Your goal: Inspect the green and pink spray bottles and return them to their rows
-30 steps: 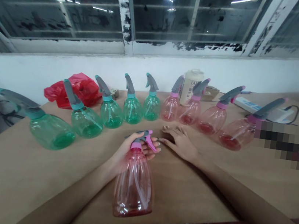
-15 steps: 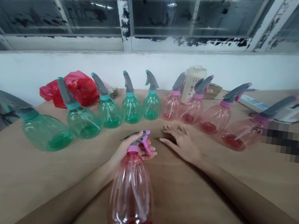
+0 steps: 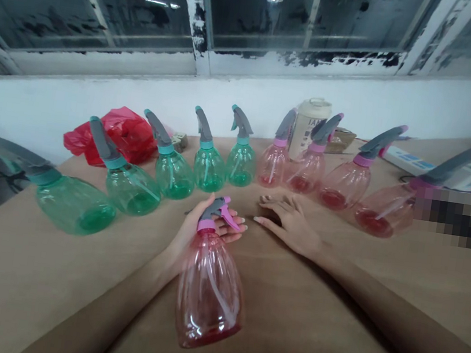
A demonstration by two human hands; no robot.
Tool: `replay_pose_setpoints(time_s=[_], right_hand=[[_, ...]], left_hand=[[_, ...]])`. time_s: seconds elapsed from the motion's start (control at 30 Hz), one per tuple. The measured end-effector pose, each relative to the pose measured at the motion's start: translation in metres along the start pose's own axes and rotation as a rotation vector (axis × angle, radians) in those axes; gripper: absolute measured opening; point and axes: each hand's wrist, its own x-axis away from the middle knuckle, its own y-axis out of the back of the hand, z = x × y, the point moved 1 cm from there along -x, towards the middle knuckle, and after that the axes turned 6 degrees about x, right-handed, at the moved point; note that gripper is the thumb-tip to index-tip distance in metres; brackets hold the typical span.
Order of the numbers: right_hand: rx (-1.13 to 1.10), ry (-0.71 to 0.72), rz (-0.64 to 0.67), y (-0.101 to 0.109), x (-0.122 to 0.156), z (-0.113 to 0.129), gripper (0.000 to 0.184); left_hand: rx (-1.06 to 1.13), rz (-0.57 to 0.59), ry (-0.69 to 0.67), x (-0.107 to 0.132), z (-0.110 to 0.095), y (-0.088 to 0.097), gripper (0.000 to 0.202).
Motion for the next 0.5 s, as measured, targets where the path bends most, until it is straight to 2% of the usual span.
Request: replay_pose_setpoints(time_s=[0.33,0.5], right_hand=[[-0.01,0.002,0.005,0.001,0.001,0.001,0.048],[-0.001,-0.017,0.012,0.0,0.001,0.001,0.048]], left_hand=[[0.016,0.026,0.019,0.002,0.0,-0.003,0.043],[-0.139,0.117,-0.119,0.015,0.0,-0.012,0.034]])
